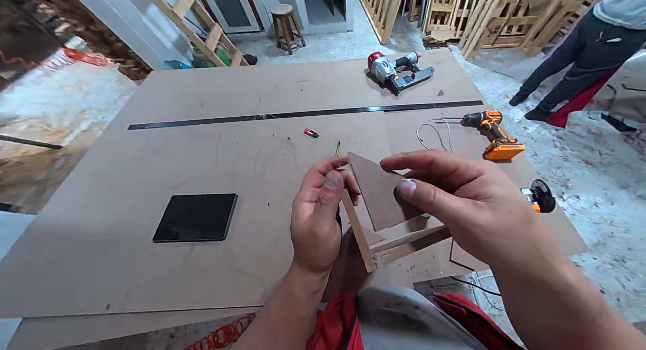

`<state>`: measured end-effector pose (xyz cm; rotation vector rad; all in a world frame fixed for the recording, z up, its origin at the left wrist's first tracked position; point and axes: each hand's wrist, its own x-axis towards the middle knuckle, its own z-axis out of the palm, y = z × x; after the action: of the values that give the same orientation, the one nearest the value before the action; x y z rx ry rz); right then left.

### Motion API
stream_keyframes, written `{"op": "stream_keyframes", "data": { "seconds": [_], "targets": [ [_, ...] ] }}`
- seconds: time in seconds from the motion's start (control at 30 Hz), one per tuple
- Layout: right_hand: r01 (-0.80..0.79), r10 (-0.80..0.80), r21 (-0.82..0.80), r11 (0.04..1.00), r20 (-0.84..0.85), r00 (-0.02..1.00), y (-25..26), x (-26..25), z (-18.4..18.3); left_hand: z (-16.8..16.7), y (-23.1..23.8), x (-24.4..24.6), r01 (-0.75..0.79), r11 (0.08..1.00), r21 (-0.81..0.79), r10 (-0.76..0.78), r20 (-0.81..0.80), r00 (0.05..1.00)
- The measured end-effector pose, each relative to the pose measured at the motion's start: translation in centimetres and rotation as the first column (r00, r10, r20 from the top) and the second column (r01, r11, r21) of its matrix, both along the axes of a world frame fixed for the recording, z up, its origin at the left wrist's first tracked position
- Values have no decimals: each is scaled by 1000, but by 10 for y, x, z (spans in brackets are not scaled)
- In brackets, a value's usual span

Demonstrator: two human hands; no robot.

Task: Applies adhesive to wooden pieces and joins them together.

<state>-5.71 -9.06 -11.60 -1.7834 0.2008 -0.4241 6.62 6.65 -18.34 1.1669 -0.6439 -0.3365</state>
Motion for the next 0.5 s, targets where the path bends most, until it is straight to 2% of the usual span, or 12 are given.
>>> {"op": "stream_keyframes", "data": {
  "seconds": [0.1, 0.2, 0.37, 0.5],
  "targets": [
    [32, -34, -75, 997, -16, 999, 1, -7, 4, 2, -9, -8, -72, 997, -18, 71, -33, 997],
    [32, -32, -80, 996, 2, 999, 0, -11, 1, 2, -17, -12, -115, 991, -68, 112, -45, 993],
    [-68, 68, 13, 998, -1, 998, -16, -7, -4, 4, -23, -14, -153, 985, -80, 152, -22, 988],
    [-114, 115, 80, 990, -2, 993, -22, -2, -11, 8, -27, -16, -188, 982, -30, 187, -45, 981]
  ]
}}
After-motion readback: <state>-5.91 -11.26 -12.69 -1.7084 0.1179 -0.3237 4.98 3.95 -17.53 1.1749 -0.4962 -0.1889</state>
